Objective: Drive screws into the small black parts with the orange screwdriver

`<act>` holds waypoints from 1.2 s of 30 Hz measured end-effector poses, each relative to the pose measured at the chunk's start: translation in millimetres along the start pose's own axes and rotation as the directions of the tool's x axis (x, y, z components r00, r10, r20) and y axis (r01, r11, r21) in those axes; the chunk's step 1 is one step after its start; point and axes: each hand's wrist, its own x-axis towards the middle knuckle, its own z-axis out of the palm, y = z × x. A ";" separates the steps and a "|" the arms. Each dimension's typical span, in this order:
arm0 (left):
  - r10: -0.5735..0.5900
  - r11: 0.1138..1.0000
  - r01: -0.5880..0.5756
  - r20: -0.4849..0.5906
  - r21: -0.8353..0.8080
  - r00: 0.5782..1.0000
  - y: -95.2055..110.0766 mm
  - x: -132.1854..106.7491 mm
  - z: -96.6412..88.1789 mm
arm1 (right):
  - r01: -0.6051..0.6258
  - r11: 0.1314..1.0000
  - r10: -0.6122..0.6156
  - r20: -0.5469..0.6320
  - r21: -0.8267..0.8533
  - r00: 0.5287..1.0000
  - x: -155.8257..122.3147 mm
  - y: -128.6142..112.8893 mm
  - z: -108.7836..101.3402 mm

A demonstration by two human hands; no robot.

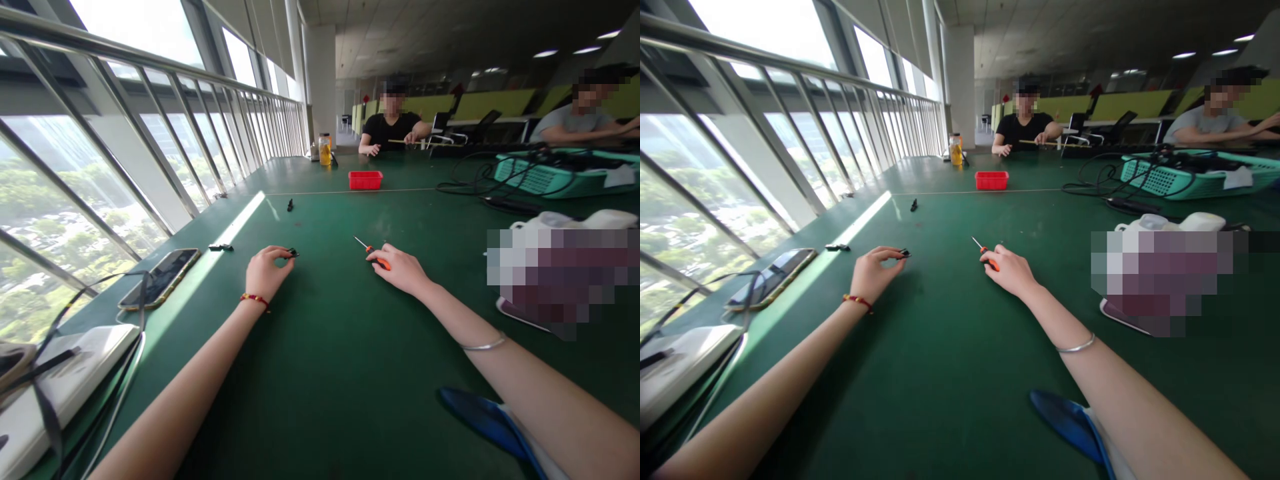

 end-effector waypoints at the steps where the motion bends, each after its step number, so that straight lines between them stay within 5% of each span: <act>1: -0.049 0.997 0.050 -0.020 0.056 0.999 -12.7 -1.4 -9.4 | -0.001 1.000 0.001 0.001 -0.003 1.000 0.1 -0.2 0.1; 5: -0.200 0.959 0.214 -0.090 0.186 0.976 -53.0 -9.2 -33.4 | 0.002 1.000 -0.002 0.000 -0.012 1.000 -0.5 -0.7 0.5; 9: -0.287 0.932 0.305 -0.113 0.196 0.951 -65.9 -12.9 -37.1 | 0.015 1.000 -0.015 -0.014 -0.014 1.000 -1.5 -0.7 0.9; 15: -0.152 0.972 0.192 -0.261 0.134 0.953 -77.3 -5.7 -45.0 | 0.019 1.000 -0.019 -0.017 -0.023 1.000 -1.1 -0.3 0.9; 22: -0.082 0.992 0.093 -0.116 0.091 0.990 -106.5 -1.7 -57.5 | 0.011 1.000 -0.011 0.007 -0.008 1.000 -0.5 0.3 0.2; 36: -0.052 0.993 0.056 -0.037 0.107 0.998 -115.3 1.6 -51.1 | 0.002 1.000 -0.002 0.031 -0.003 1.000 -0.4 -0.9 -1.1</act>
